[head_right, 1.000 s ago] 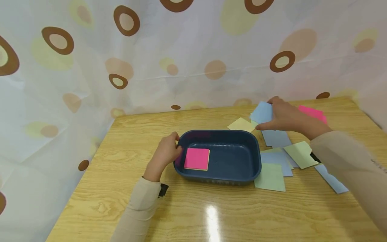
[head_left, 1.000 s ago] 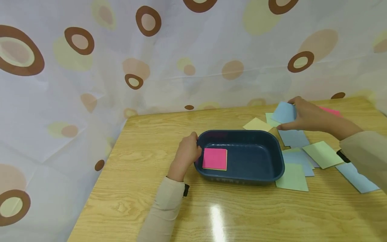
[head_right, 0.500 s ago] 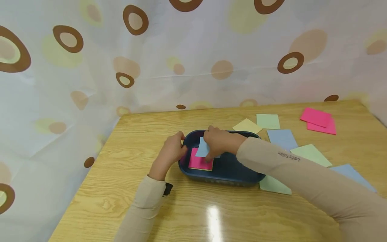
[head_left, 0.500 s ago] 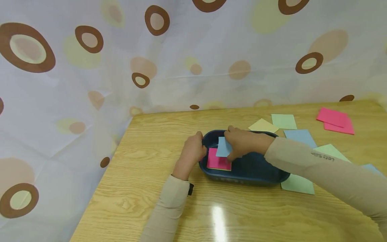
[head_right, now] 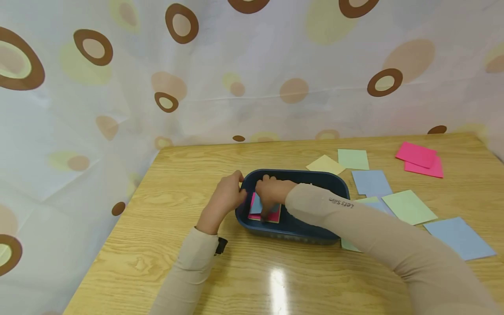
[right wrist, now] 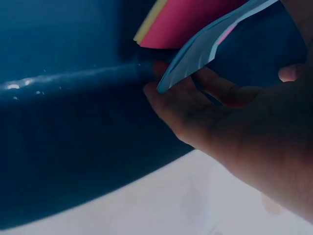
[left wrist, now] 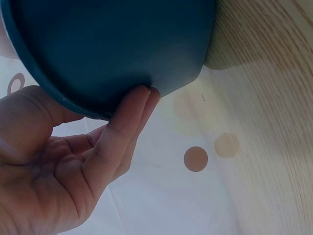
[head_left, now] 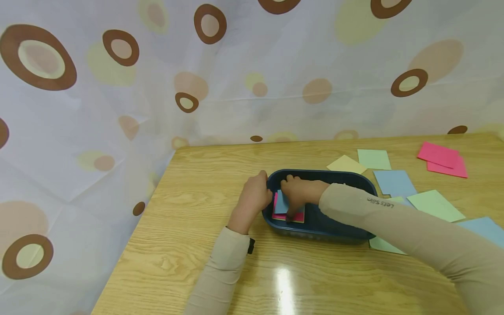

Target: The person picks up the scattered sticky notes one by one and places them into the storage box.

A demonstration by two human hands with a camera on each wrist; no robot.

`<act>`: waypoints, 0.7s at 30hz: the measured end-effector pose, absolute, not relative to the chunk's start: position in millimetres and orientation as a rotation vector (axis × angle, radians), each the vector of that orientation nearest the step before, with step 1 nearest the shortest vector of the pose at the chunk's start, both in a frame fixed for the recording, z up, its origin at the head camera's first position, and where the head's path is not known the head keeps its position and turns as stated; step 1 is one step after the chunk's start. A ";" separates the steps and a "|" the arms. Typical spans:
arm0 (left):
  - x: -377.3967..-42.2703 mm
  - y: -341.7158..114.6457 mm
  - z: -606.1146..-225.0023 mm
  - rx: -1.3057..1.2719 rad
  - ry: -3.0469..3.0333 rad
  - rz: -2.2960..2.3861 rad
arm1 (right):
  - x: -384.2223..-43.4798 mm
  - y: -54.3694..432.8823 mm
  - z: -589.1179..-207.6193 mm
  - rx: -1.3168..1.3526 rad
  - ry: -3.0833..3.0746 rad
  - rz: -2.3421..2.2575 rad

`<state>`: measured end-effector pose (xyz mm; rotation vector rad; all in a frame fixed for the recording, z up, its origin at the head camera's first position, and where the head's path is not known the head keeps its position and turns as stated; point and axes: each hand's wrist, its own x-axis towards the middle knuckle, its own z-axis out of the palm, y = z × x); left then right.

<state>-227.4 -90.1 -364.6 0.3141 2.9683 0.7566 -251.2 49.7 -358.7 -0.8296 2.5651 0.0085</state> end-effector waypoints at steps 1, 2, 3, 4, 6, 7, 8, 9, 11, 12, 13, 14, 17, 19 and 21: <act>-227.4 -89.9 -364.6 0.312 2.968 0.755 | -251.6 49.6 -360.0 -0.836 2.563 0.006; -227.5 -89.7 -364.7 0.312 2.970 0.751 | -251.9 49.7 -360.8 -0.835 2.561 0.001; -227.5 -89.5 -364.7 0.312 2.971 0.747 | -252.2 49.6 -361.8 -0.835 2.558 -0.006; -227.5 -89.5 -364.8 0.312 2.973 0.745 | -252.4 49.7 -362.7 -0.834 2.557 -0.013; -227.5 -89.5 -365.0 0.315 2.976 0.740 | -252.5 49.4 -364.4 -0.833 2.556 -0.016; -227.3 -89.3 -365.0 0.318 2.975 0.740 | -252.2 49.4 -365.1 -0.827 2.556 -0.016; -227.1 -89.1 -364.9 0.321 2.976 0.737 | -252.0 49.3 -365.9 -0.823 2.557 -0.016; -227.0 -89.1 -364.8 0.323 2.976 0.737 | -251.8 49.0 -366.6 -0.819 2.557 -0.015; -226.7 -88.9 -364.4 0.325 2.975 0.738 | -251.2 47.9 -368.1 -0.814 2.556 -0.008; -226.6 -88.8 -364.4 0.324 2.974 0.738 | -250.9 47.4 -368.6 -0.809 2.556 -0.004; -226.5 -88.8 -364.3 0.324 2.975 0.740 | -250.7 46.8 -369.2 -0.805 2.557 -0.001; -226.6 -88.9 -364.4 0.325 2.978 0.742 | -250.7 46.3 -369.7 -0.806 2.558 0.009; -226.9 -88.9 -365.0 0.329 2.990 0.739 | -250.9 45.5 -370.3 -0.813 2.560 0.042; -227.0 -89.2 -365.4 0.334 3.000 0.738 | -251.3 45.3 -370.3 -0.815 2.559 0.060; -227.1 -89.4 -365.7 0.338 3.005 0.738 | -251.5 45.4 -370.0 -0.816 2.556 0.068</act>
